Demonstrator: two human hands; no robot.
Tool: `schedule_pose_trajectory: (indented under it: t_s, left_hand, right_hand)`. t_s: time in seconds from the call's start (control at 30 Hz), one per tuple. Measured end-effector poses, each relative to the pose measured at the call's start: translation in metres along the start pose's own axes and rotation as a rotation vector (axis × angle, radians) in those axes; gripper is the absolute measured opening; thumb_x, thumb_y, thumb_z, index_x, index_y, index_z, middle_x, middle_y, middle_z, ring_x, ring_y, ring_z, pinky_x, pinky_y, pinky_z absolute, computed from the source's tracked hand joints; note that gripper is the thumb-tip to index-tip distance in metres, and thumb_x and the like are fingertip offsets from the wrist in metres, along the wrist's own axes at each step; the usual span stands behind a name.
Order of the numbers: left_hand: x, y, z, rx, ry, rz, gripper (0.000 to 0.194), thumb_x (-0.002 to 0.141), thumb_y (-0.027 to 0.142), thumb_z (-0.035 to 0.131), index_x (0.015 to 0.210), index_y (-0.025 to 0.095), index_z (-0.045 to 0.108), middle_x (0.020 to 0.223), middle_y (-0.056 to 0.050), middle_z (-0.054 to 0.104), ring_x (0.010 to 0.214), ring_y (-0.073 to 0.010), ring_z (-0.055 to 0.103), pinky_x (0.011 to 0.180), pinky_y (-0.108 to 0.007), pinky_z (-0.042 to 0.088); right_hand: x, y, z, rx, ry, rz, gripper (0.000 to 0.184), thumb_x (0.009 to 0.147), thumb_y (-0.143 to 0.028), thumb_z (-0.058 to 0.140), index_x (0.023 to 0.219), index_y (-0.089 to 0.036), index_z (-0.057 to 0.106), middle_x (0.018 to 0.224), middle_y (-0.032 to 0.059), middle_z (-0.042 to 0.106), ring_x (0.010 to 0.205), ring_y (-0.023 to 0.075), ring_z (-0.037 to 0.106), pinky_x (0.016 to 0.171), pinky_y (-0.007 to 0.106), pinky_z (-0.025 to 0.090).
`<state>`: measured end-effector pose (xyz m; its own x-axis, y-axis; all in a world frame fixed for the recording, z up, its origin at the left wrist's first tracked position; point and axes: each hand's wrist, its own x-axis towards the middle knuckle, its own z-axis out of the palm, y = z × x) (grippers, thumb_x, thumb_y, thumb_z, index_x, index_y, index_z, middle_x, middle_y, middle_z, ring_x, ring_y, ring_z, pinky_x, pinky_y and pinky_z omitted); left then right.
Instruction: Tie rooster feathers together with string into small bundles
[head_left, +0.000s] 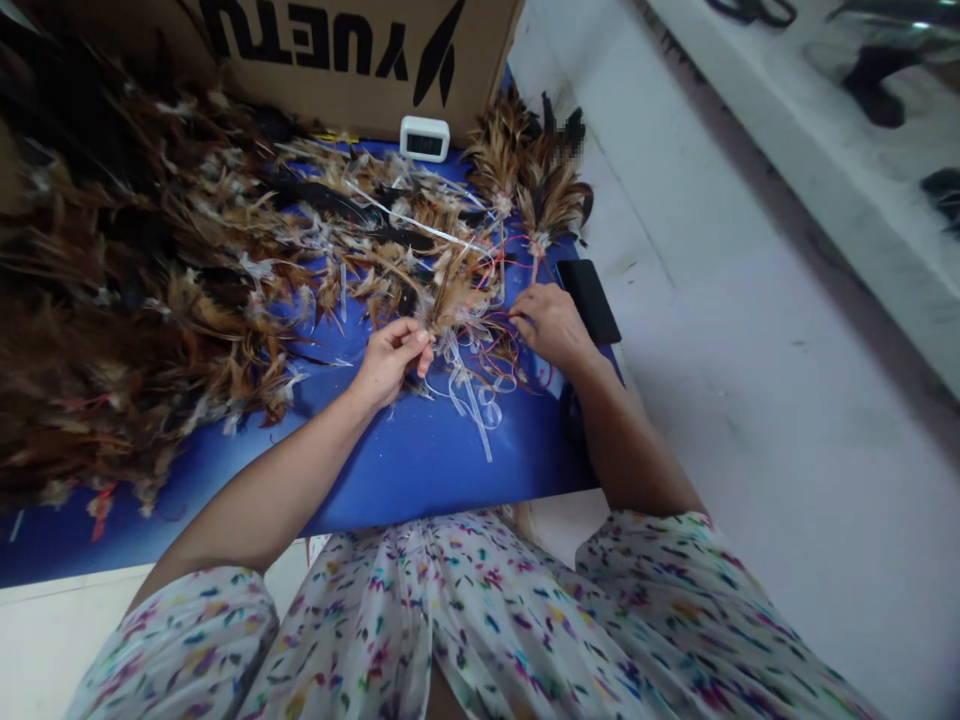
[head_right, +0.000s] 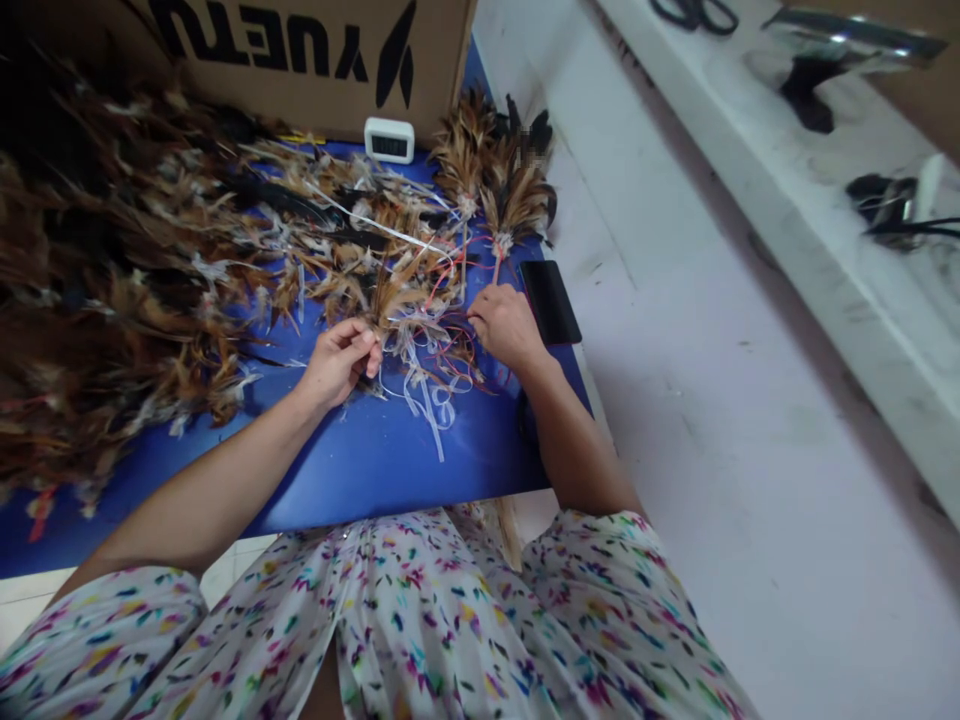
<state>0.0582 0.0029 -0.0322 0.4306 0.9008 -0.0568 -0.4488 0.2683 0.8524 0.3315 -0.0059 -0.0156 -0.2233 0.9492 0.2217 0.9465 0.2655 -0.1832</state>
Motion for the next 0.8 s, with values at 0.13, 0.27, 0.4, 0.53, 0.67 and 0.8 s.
schedule_pose_trajectory:
  t_s: [0.13, 0.27, 0.4, 0.53, 0.67, 0.8]
  left_hand:
    - [0.000, 0.001, 0.000, -0.016, 0.008, 0.002, 0.042, 0.064, 0.043, 0.089, 0.069, 0.015, 0.059, 0.054, 0.004, 0.064, 0.040, -0.0058, 0.053, 0.040, -0.017, 0.042]
    - [0.000, 0.002, 0.001, -0.025, 0.007, -0.001, 0.042, 0.064, 0.044, 0.089, 0.070, 0.015, 0.059, 0.054, 0.004, 0.063, 0.040, -0.0056, 0.052, 0.040, -0.016, 0.042]
    - [0.000, 0.002, 0.001, -0.031, 0.014, -0.007, 0.043, 0.063, 0.045, 0.089, 0.071, 0.015, 0.059, 0.054, 0.004, 0.062, 0.041, -0.0054, 0.052, 0.040, -0.016, 0.042]
    - [0.001, 0.002, 0.001, -0.033, 0.012, -0.010, 0.044, 0.063, 0.045, 0.089, 0.071, 0.015, 0.058, 0.054, 0.004, 0.062, 0.041, -0.0054, 0.052, 0.040, -0.016, 0.042]
    - [0.001, 0.001, 0.001, -0.040, 0.010, -0.012, 0.044, 0.063, 0.045, 0.089, 0.070, 0.015, 0.057, 0.054, 0.004, 0.062, 0.041, -0.0055, 0.052, 0.040, -0.017, 0.041]
    - [0.000, 0.001, 0.000, -0.025, 0.012, -0.007, 0.044, 0.065, 0.045, 0.088, 0.070, 0.016, 0.056, 0.055, 0.004, 0.061, 0.042, -0.0054, 0.052, 0.041, -0.017, 0.042]
  right_hand:
    - [-0.003, 0.001, -0.009, 0.298, 0.146, 0.121, 0.010, 0.083, -0.026, 0.064, 0.086, -0.020, 0.072, 0.085, 0.0050, 0.074, 0.077, 0.0201, 0.063, 0.075, 0.035, 0.050]
    - [-0.009, -0.011, -0.027, 0.541, 0.190, 0.253, 0.014, 0.083, -0.032, 0.068, 0.075, -0.021, 0.069, 0.067, -0.0015, 0.067, 0.059, 0.0131, 0.056, 0.060, 0.028, 0.045]
    - [-0.014, -0.029, -0.041, 0.700, 0.181, 0.314, 0.021, 0.085, -0.036, 0.068, 0.071, -0.020, 0.069, 0.071, -0.0004, 0.070, 0.065, 0.0123, 0.061, 0.066, 0.027, 0.049]
    - [-0.018, -0.036, -0.045, 0.883, 0.127, 0.323, 0.022, 0.087, -0.037, 0.066, 0.077, -0.019, 0.072, 0.080, 0.0025, 0.075, 0.071, 0.0122, 0.066, 0.071, 0.026, 0.052]
    - [-0.024, -0.039, -0.042, 1.056, 0.092, 0.337, 0.021, 0.085, -0.040, 0.071, 0.081, -0.020, 0.072, 0.078, 0.0017, 0.075, 0.066, 0.0111, 0.066, 0.066, 0.025, 0.053]
    - [-0.028, -0.047, -0.042, 1.140, 0.062, 0.362, 0.027, 0.073, -0.043, 0.082, 0.084, -0.021, 0.071, 0.069, -0.0005, 0.072, 0.060, 0.0118, 0.064, 0.063, 0.027, 0.055]
